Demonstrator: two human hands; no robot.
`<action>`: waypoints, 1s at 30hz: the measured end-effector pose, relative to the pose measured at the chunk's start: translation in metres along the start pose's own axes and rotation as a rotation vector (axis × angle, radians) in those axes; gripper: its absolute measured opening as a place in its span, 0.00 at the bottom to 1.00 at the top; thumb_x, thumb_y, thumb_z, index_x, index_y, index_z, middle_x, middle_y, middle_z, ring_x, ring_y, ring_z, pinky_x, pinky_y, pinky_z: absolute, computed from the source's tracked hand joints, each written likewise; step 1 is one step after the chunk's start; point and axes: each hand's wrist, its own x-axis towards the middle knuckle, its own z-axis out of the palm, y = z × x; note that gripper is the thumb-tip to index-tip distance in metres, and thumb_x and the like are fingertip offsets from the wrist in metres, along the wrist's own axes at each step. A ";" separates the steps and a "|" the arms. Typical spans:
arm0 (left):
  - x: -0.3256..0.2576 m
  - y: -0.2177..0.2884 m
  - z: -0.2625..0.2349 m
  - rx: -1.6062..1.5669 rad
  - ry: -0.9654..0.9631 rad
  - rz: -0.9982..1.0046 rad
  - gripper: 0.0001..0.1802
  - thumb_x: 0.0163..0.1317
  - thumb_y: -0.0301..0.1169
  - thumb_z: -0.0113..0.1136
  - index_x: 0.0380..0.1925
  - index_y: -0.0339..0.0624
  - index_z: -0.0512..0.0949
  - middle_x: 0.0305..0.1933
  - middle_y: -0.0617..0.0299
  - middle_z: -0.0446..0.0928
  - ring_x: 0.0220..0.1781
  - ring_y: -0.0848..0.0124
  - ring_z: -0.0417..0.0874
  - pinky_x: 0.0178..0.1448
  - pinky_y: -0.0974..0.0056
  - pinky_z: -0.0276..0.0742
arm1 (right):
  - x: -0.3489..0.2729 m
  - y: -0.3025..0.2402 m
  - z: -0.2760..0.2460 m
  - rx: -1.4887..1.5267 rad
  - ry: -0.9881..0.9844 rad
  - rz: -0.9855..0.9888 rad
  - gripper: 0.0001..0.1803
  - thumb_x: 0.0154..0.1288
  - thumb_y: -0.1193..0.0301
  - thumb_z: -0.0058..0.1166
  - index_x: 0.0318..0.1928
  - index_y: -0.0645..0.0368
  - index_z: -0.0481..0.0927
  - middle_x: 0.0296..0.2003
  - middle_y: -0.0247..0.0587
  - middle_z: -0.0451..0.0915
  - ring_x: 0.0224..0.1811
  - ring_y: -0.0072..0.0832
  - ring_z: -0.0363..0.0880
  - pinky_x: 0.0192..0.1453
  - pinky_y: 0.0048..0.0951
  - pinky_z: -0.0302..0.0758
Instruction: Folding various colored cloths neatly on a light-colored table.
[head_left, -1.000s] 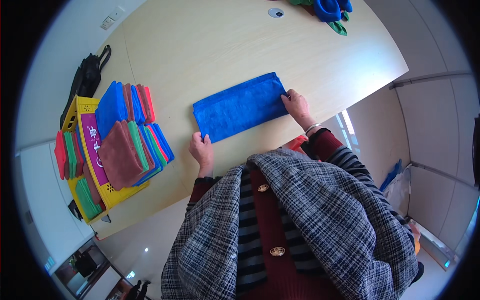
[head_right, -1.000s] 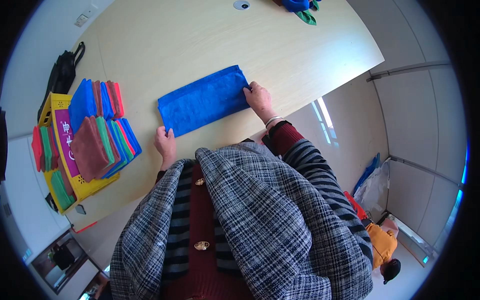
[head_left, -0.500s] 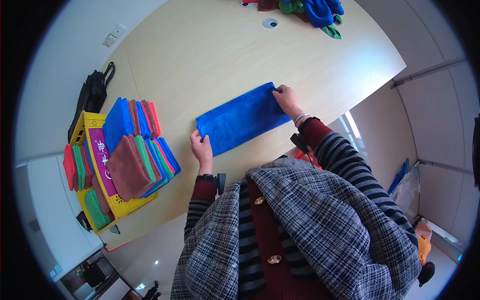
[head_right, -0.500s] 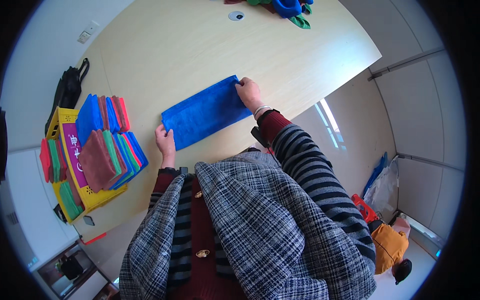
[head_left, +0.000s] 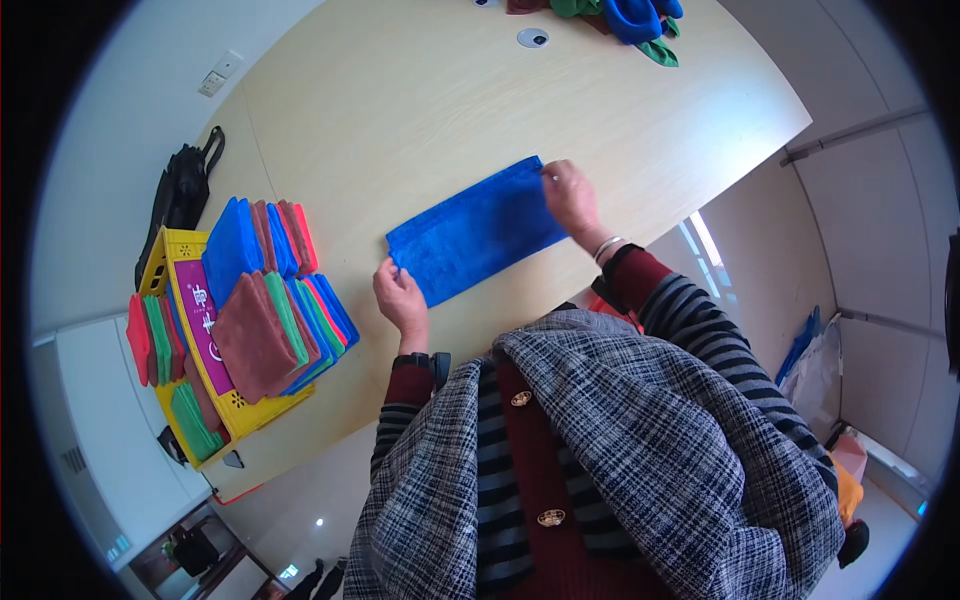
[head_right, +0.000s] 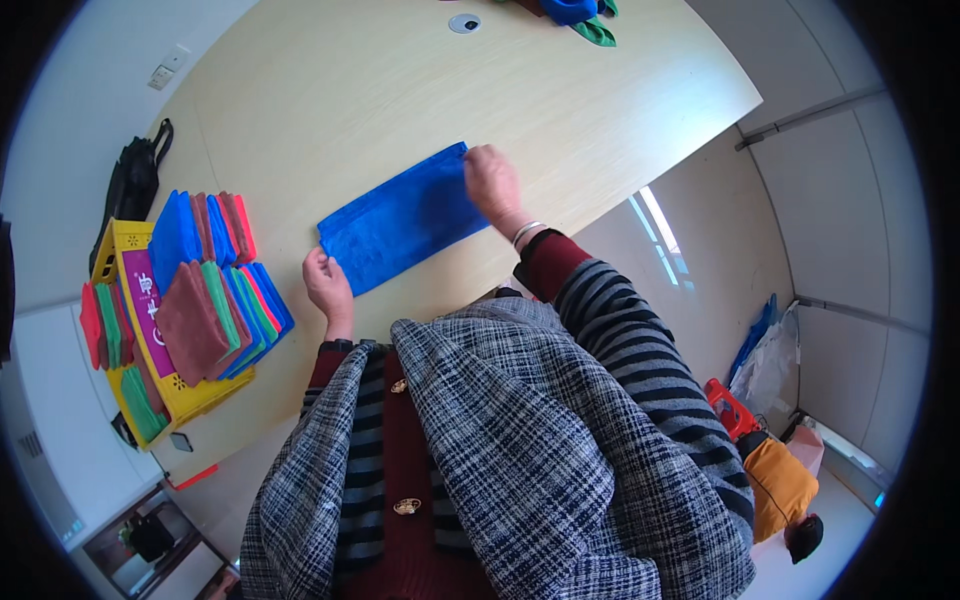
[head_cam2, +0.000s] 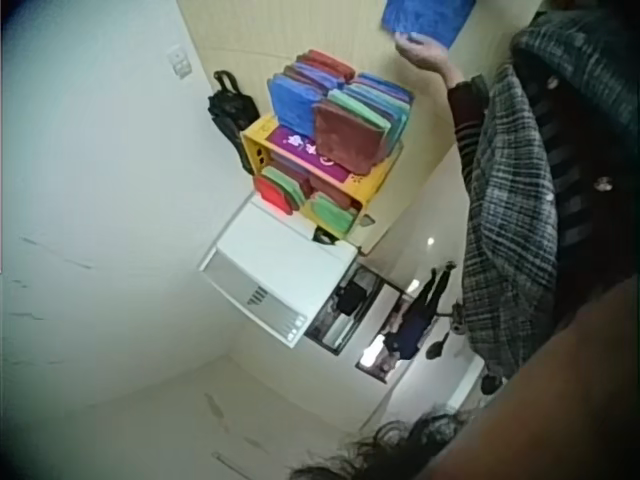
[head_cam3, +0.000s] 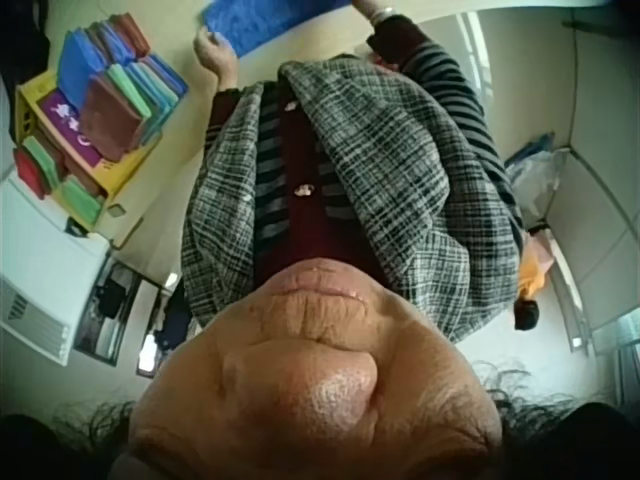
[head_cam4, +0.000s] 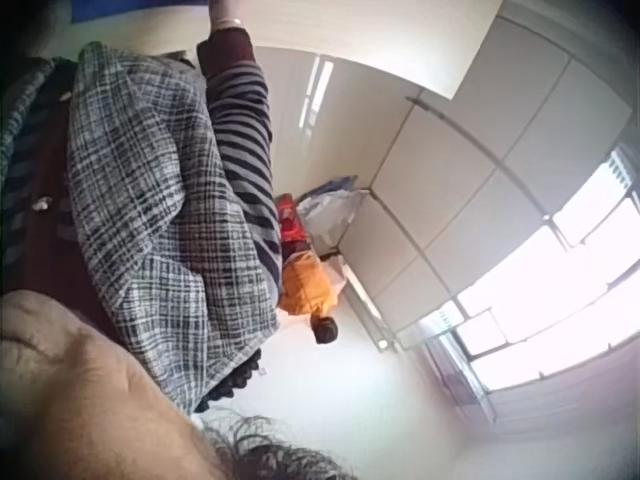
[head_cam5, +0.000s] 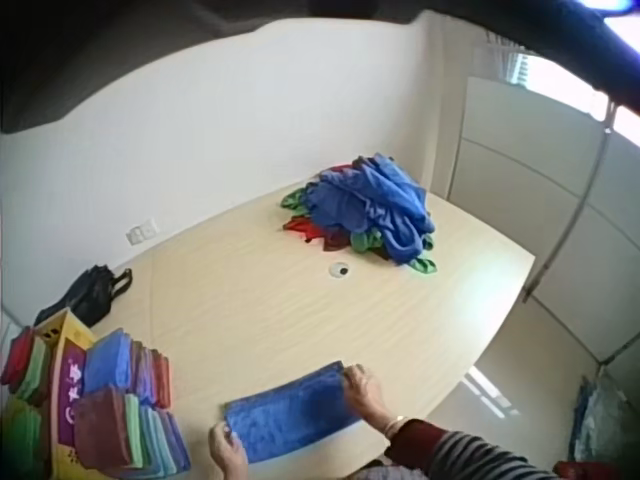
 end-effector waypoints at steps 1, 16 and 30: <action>-0.002 0.005 0.000 0.136 0.032 0.178 0.18 0.60 0.24 0.64 0.51 0.40 0.76 0.42 0.56 0.79 0.45 0.59 0.81 0.52 0.54 0.78 | -0.009 -0.009 0.003 -0.045 0.008 -0.163 0.10 0.65 0.67 0.55 0.45 0.56 0.80 0.41 0.47 0.82 0.44 0.45 0.81 0.50 0.43 0.78; 0.010 0.034 0.040 0.365 -0.431 0.551 0.36 0.67 0.49 0.56 0.71 0.48 0.65 0.78 0.49 0.57 0.79 0.49 0.56 0.78 0.39 0.50 | -0.041 -0.044 0.050 -0.254 -0.314 -0.460 0.34 0.71 0.51 0.48 0.72 0.54 0.66 0.75 0.43 0.61 0.79 0.43 0.53 0.81 0.48 0.48; 0.010 0.041 0.041 0.615 -0.396 0.324 0.38 0.69 0.55 0.51 0.74 0.51 0.61 0.79 0.48 0.56 0.79 0.45 0.54 0.76 0.36 0.52 | 0.001 0.029 -0.019 -0.254 -0.165 -0.220 0.30 0.70 0.55 0.49 0.70 0.50 0.68 0.73 0.45 0.63 0.77 0.46 0.55 0.79 0.51 0.51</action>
